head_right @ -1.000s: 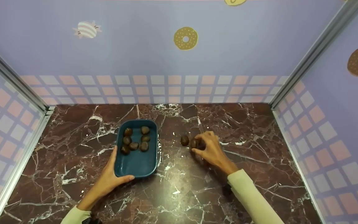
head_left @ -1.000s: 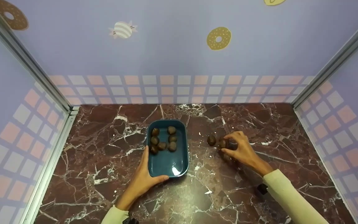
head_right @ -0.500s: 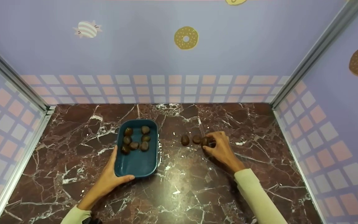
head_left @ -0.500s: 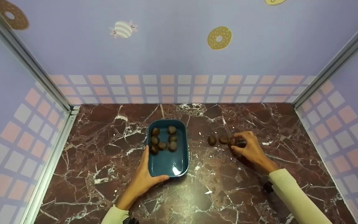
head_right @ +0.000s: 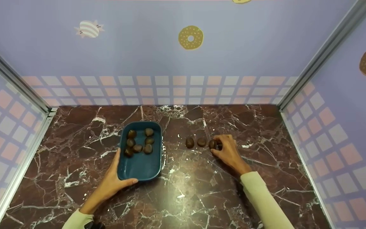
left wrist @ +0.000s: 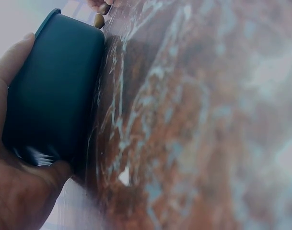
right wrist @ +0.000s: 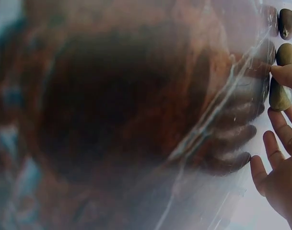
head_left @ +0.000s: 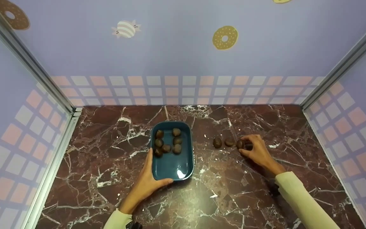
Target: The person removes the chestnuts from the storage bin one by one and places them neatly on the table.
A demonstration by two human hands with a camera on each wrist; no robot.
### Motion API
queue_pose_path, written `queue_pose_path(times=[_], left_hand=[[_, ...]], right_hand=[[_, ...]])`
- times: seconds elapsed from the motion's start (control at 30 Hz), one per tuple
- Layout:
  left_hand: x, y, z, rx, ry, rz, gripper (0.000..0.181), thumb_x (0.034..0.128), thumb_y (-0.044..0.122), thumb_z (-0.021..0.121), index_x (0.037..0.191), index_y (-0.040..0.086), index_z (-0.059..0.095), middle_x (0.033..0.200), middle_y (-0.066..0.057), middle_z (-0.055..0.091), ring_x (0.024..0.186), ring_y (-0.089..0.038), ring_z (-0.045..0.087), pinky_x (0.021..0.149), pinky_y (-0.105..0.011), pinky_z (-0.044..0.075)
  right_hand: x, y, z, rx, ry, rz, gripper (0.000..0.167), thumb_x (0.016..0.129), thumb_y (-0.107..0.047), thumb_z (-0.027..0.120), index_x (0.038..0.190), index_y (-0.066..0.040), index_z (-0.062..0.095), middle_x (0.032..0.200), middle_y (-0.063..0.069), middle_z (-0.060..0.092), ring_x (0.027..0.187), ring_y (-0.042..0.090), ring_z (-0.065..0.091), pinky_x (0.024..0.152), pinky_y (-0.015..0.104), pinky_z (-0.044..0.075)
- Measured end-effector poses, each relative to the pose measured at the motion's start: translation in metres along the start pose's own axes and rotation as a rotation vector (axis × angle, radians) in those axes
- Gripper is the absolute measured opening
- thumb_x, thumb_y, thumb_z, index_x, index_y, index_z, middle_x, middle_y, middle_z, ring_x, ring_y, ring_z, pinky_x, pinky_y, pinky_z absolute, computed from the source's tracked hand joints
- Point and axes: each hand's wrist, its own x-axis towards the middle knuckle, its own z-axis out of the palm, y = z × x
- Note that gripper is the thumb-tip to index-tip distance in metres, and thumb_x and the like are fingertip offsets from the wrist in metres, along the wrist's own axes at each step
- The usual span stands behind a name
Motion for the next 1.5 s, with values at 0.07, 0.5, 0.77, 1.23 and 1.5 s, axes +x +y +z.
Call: queue_pose_path(times=[0.07, 0.5, 0.77, 1.23, 1.5], left_hand=[[0.001, 0.0, 0.0, -0.002, -0.001, 0.001, 0.148, 0.0762, 0.044, 0.103, 0.178, 0.01, 0.001, 0.183, -0.025, 0.002, 0.166, -0.049, 0.012, 0.13, -0.069, 0.017], [0.002, 0.002, 0.001, -0.006, -0.001, -0.006, 0.149, 0.0739, 0.044, 0.104, 0.179, 0.013, 0.003, 0.183, -0.024, 0.003, 0.166, -0.047, 0.013, 0.13, -0.068, 0.018], [0.001, 0.001, 0.0, 0.002, -0.002, -0.012, 0.149, 0.0739, 0.045, 0.104, 0.179, 0.014, 0.002, 0.183, -0.024, 0.003, 0.166, -0.048, 0.014, 0.13, -0.069, 0.018], [0.0, 0.002, 0.0, -0.003, 0.004, 0.002, 0.148, 0.0747, 0.042, 0.104, 0.178, 0.012, 0.003, 0.183, -0.026, 0.004, 0.166, -0.047, 0.013, 0.13, -0.067, 0.019], [0.0, 0.001, 0.001, 0.006, 0.013, -0.003, 0.149, 0.0737, 0.039, 0.105, 0.178, 0.01, 0.002, 0.182, -0.027, 0.003, 0.165, -0.05, 0.014, 0.129, -0.069, 0.018]], right_hand=[[0.001, -0.003, -0.001, -0.014, -0.015, 0.029, 0.045, 0.083, -0.002, 0.094, 0.124, 0.002, 0.074, 0.12, 0.022, 0.075, 0.118, 0.046, 0.057, 0.102, 0.06, 0.043], [0.014, -0.032, -0.01, 0.001, 0.017, -0.076, 0.051, 0.08, -0.002, 0.096, 0.125, 0.006, 0.073, 0.123, 0.022, 0.074, 0.119, 0.044, 0.054, 0.106, 0.059, 0.037], [0.027, -0.069, -0.006, 0.017, -0.021, -0.156, 0.054, 0.081, -0.005, 0.096, 0.129, 0.003, 0.073, 0.129, 0.022, 0.071, 0.121, 0.041, 0.054, 0.106, 0.06, 0.038], [0.043, -0.118, 0.021, 0.0, -0.168, -0.292, 0.051, 0.086, -0.019, 0.094, 0.129, 0.0, 0.073, 0.133, 0.018, 0.071, 0.126, 0.04, 0.055, 0.111, 0.063, 0.04], [0.049, -0.134, 0.037, -0.041, -0.225, -0.322, 0.054, 0.087, -0.021, 0.094, 0.132, -0.002, 0.072, 0.133, 0.014, 0.071, 0.126, 0.035, 0.055, 0.111, 0.06, 0.043]])
